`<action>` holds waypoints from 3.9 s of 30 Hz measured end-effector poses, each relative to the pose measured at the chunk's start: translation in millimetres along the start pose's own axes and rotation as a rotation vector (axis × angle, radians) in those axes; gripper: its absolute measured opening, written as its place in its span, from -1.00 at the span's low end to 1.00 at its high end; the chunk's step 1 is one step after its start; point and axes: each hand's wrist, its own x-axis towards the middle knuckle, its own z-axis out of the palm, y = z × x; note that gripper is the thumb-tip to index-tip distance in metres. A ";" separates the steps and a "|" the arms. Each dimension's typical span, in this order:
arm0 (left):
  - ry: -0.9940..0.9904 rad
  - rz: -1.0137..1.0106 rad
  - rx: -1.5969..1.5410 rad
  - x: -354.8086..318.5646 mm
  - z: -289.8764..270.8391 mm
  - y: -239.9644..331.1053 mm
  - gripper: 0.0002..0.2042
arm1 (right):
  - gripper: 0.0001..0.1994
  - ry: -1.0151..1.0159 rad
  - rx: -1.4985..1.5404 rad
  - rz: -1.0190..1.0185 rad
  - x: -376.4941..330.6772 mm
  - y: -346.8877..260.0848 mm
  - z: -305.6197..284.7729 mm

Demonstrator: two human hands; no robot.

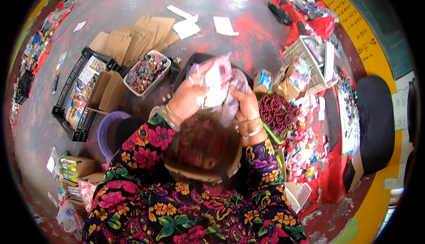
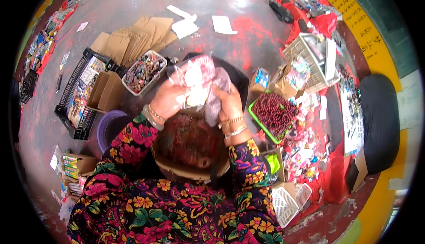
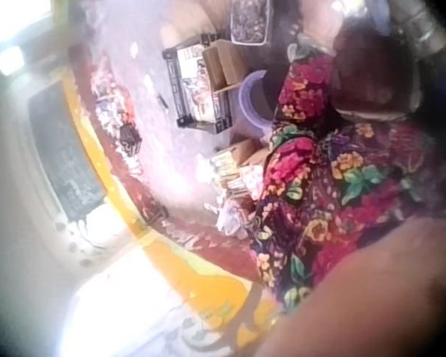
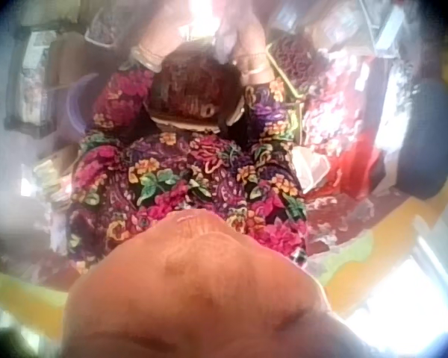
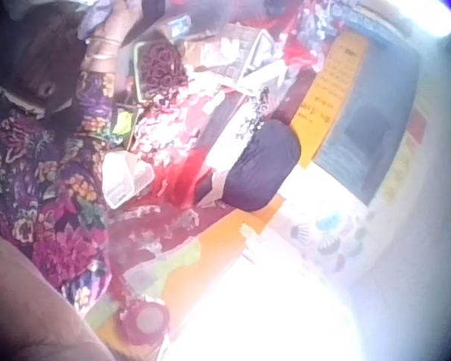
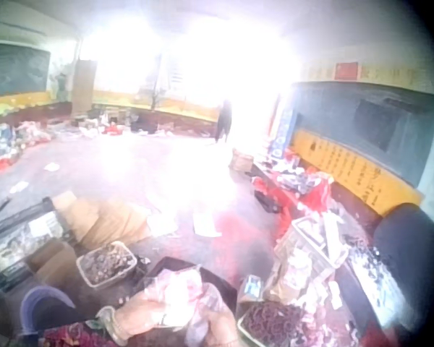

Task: The person takes various small items, including toy components and stickers, from different containers and places them into small plastic bags by hand.

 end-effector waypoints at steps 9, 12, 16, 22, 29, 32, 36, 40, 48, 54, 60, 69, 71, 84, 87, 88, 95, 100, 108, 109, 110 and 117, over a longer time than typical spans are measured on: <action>0.233 -0.103 0.013 3.0 -35.6 -19.8 -0.71 | -0.73 0.179 0.083 -0.011 1.7 9.1 -2.6; 0.223 -0.099 -0.042 2.1 -36.7 -21.1 -0.74 | -0.75 0.200 0.079 -0.068 -0.6 6.5 1.2; 0.240 -0.040 -0.050 2.9 -30.5 -13.7 -0.76 | -0.74 0.257 0.054 -0.153 8.8 3.7 -17.2; 0.272 -0.014 0.003 0.0 -47.8 12.1 -0.78 | -0.71 0.168 0.118 -0.183 10.8 -26.3 -35.2; 0.253 0.141 -0.102 -3.1 -33.2 29.5 -0.86 | -0.49 -0.093 0.315 -0.087 0.8 -59.9 -38.2; 0.199 0.136 -0.014 -2.9 -18.0 32.0 -0.88 | -0.44 -0.177 0.365 -0.052 -6.5 -64.5 -25.1; 0.180 0.106 0.099 1.8 -0.7 27.5 -0.78 | -0.52 -0.199 0.283 0.006 -4.3 -50.5 -19.6; 0.146 0.042 0.175 1.6 -11.1 9.9 -0.66 | -0.63 -0.225 0.045 0.065 -9.2 -33.7 1.6; 0.229 -0.117 0.175 -2.1 -15.6 -0.8 -0.75 | -0.83 0.078 -0.004 -0.045 -2.6 -19.9 -6.0; 0.254 -0.102 0.139 1.5 -17.5 3.6 -0.75 | -0.90 0.234 -0.116 -0.143 12.2 -19.3 -39.7; 0.241 -0.086 0.315 2.4 -37.5 -15.9 -0.68 | -0.60 -0.091 -0.645 -0.638 -23.9 -54.3 21.6; -0.194 -0.021 0.985 -5.7 -40.2 -26.4 -0.63 | -0.55 -0.130 -1.561 -0.899 -16.0 -7.9 28.4; -0.193 -0.163 0.705 -6.4 -31.0 -17.7 -0.61 | -0.64 -0.048 -1.378 -0.765 -9.9 -10.8 18.4; -0.310 -0.402 0.761 -4.9 -38.6 13.7 -0.56 | -0.60 -0.191 -0.930 -0.392 -11.9 -65.4 -24.8; -0.412 -0.387 0.800 -3.8 -39.6 3.9 -0.58 | -0.63 -0.448 -1.249 -0.687 -14.7 -44.4 -3.8; -0.441 -0.380 0.794 -4.1 -38.7 2.6 -0.59 | -0.65 -0.490 -1.291 -0.713 -15.5 -33.1 -1.5; -0.339 -0.520 0.935 -6.0 -47.1 10.9 -0.58 | -0.86 -0.241 -1.024 -0.260 -11.5 -36.7 -25.1; -0.056 -0.332 0.535 -5.1 -35.3 22.5 -0.59 | -0.78 -0.072 -0.809 -0.240 -12.9 -62.5 -48.7; 0.300 0.264 1.437 1.4 -23.3 6.7 -0.74 | -0.69 -0.186 -0.123 0.249 -18.5 -39.2 -24.4; 0.259 0.173 1.455 -2.7 -10.5 11.7 -0.76 | -0.58 -0.173 -0.066 0.260 -21.5 -28.7 -11.3; 0.159 0.306 1.521 -1.3 -11.5 10.2 -0.76 | -0.46 -0.158 -0.009 0.271 -24.5 -20.0 -0.3; -0.310 0.669 1.939 -4.9 -13.1 3.8 -0.70 | -0.66 -0.170 0.251 0.495 -29.6 -19.8 9.2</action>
